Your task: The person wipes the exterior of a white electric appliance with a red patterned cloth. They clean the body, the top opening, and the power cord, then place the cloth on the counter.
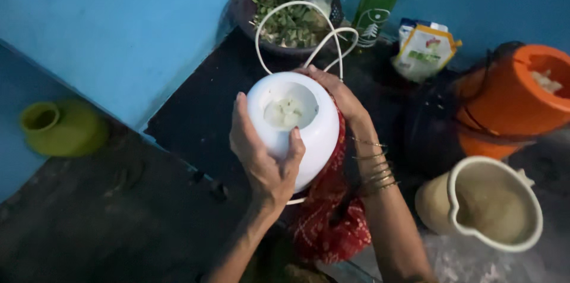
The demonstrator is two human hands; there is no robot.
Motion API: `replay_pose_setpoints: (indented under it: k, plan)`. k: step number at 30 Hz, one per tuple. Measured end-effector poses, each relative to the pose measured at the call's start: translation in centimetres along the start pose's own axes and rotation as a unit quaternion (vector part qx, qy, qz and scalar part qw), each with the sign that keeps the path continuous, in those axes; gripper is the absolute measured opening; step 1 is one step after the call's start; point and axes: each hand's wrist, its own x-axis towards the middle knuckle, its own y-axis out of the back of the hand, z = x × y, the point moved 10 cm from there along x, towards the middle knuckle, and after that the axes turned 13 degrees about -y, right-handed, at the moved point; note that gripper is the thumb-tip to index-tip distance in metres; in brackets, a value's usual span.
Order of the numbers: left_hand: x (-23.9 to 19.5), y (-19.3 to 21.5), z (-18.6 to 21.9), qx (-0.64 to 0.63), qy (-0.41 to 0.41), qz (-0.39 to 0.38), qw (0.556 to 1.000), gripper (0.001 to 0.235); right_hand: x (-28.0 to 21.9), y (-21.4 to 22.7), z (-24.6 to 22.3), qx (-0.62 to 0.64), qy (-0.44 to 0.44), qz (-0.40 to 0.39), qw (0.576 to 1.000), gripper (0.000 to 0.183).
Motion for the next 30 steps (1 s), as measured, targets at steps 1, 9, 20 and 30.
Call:
replay_pose_setpoints:
  k: [1, 9, 20, 30]
  plan:
    - [0.1, 0.0, 0.2, 0.014, -0.005, 0.015, 1.000, 0.093, 0.0, -0.1, 0.3, 0.014, -0.010, -0.014, 1.000, 0.051]
    - [0.6, -0.2, -0.8, 0.001, -0.054, 0.039, 0.998, 0.080, -0.8, 0.5, 0.4, -0.007, 0.026, 0.040, 0.999, 0.049]
    - [7.8, -1.9, -10.7, -0.380, 0.050, -0.136, 0.914, 0.093, -7.6, -2.7, 2.1, -0.049, 0.105, 0.373, 0.920, 0.057]
    - [11.3, -5.3, -15.2, -0.486, 0.084, -0.277, 0.825, 0.104, -12.0, -8.5, 6.0, -0.466, 0.302, 0.435, 0.709, 0.048]
